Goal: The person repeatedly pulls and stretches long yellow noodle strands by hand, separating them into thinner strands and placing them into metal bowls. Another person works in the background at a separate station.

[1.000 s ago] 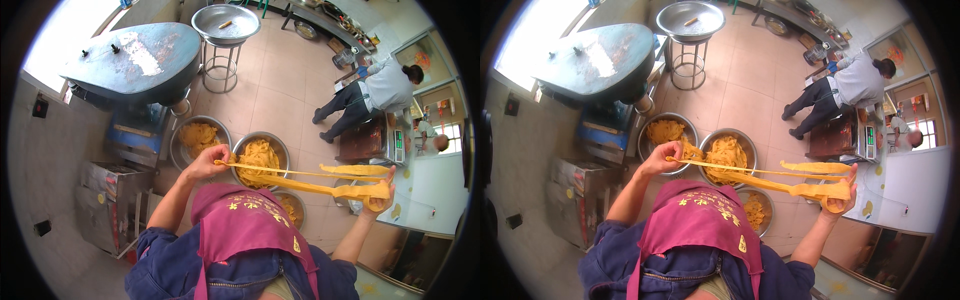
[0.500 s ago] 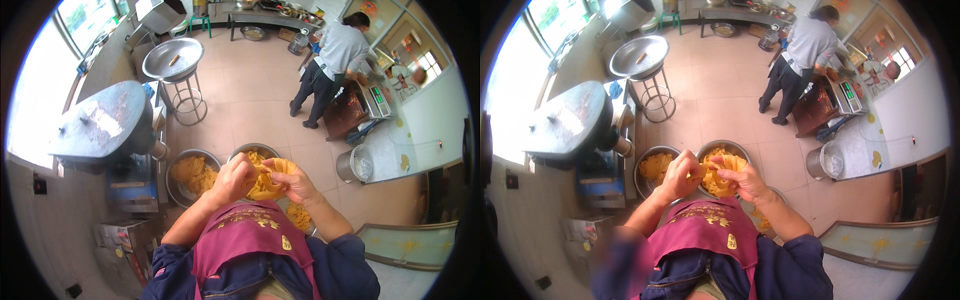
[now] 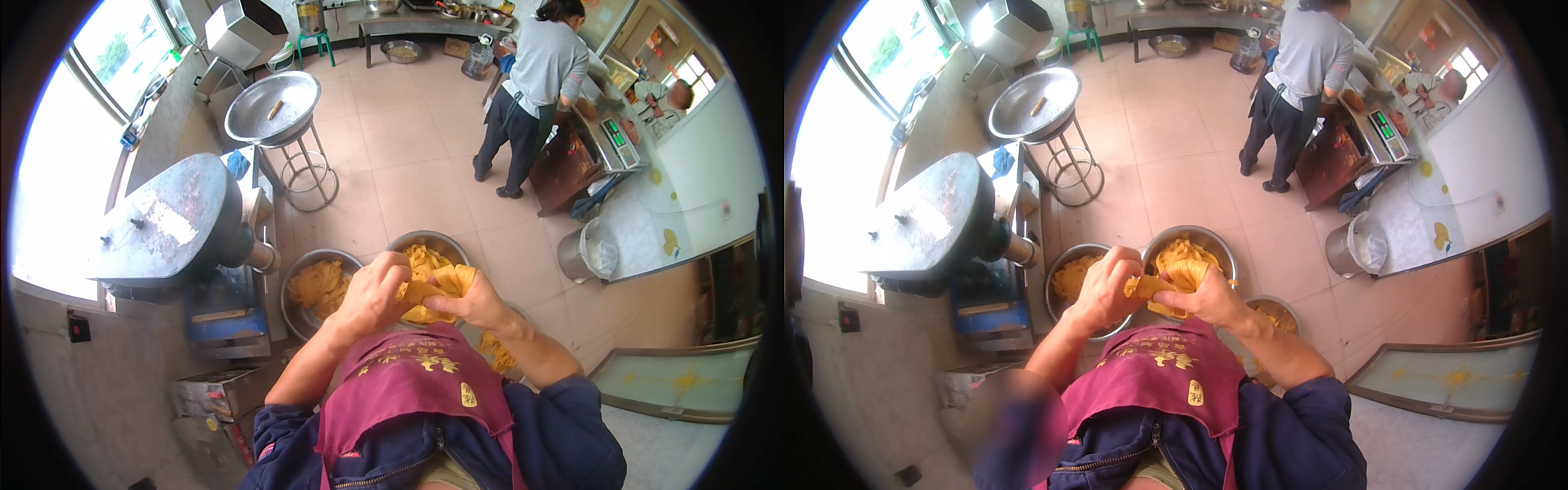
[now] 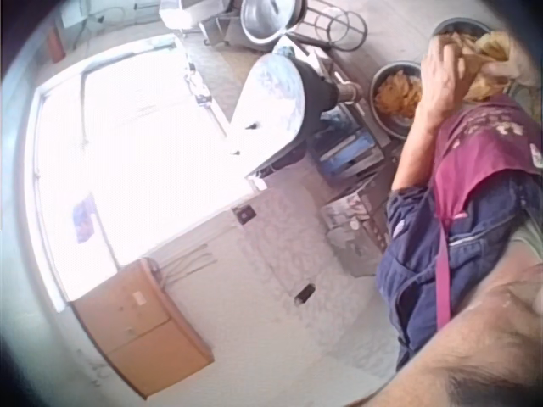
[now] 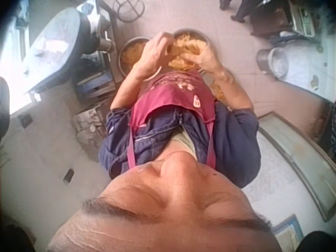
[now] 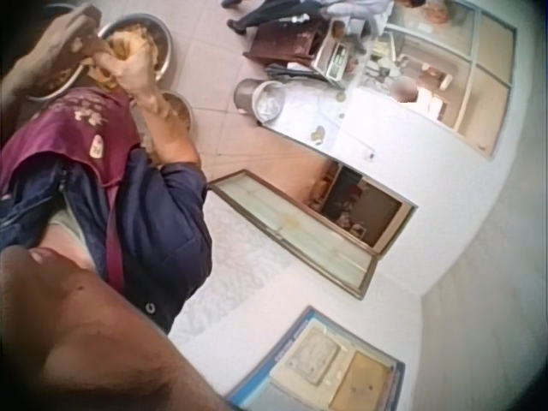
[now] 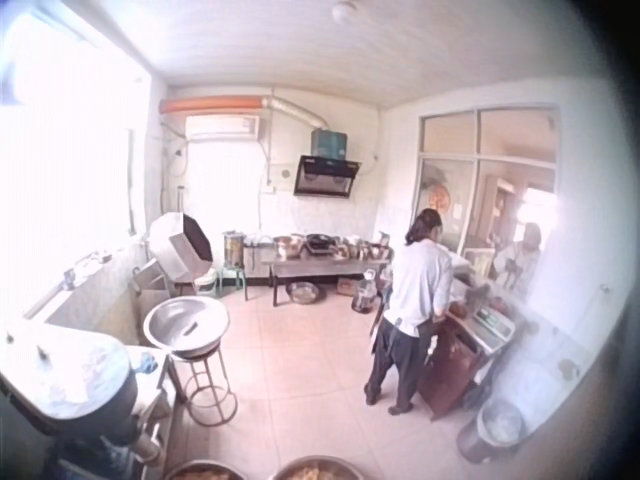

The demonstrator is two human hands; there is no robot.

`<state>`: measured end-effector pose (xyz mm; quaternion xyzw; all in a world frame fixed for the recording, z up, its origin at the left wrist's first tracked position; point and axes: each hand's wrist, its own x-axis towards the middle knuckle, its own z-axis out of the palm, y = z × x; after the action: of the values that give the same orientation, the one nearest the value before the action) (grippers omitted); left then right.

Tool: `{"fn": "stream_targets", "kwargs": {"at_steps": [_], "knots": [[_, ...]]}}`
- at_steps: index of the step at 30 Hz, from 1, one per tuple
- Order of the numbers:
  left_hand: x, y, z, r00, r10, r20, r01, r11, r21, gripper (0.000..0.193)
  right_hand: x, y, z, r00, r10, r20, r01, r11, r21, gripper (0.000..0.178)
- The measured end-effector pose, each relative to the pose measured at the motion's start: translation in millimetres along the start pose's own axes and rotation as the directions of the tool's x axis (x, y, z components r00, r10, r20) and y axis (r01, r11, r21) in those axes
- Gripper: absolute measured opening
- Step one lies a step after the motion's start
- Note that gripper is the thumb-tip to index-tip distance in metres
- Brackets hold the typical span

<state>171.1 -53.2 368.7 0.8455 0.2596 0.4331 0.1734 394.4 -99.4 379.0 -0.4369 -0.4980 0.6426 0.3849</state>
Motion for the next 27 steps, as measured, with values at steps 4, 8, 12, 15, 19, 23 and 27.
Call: {"fn": "stream_targets", "kwargs": {"at_steps": [4, 8, 12, 15, 19, 23, 27], "knots": [[-13.9, 2.0, -13.0, 0.989, -0.144, 0.038, 0.146, 0.986, -0.075, 0.038, -0.9, 0.2, -2.7, 0.998, -0.023, -0.067, 0.024, 1.0, 0.005, 0.022], [-11.7, 26.5, -12.3, 0.965, -0.255, 0.061, 0.26, 0.961, -0.097, 0.036, -0.9, -4.4, 3.6, 0.994, -0.005, -0.108, 0.009, 0.999, 0.034, 0.021], [-6.9, 28.8, -3.7, 0.918, -0.382, 0.106, 0.395, 0.898, -0.194, 0.035, -3.3, -5.0, 6.0, 0.995, -0.058, -0.076, 0.054, 0.998, -0.044, 0.02], [-9.9, 26.1, -3.8, 0.916, -0.381, 0.123, 0.401, 0.872, -0.281, 0.03, -7.1, -8.8, 7.6, 0.996, -0.077, -0.039, 0.075, 0.996, -0.055, 0.019], [-9.7, 30.3, -7.2, 0.848, -0.496, 0.187, 0.528, 0.762, -0.374, 0.02, -9.5, -7.9, 6.0, 0.997, -0.076, -0.006, 0.075, 0.992, -0.107, 0.018], [-12.4, 32.0, -6.2, 0.737, -0.62, 0.268, 0.671, 0.622, -0.405, 0.011, -11.6, -8.7, 6.1, 0.997, -0.07, 0.022, 0.072, 0.99, -0.123, 0.019], [-19.6, 24.0, -2.0, 0.67, -0.669, 0.321, 0.705, 0.437, -0.559, 0.011, -15.5, -9.0, 4.7, 0.996, -0.083, 0.044, 0.087, 0.99, -0.113, 0.02]]}}
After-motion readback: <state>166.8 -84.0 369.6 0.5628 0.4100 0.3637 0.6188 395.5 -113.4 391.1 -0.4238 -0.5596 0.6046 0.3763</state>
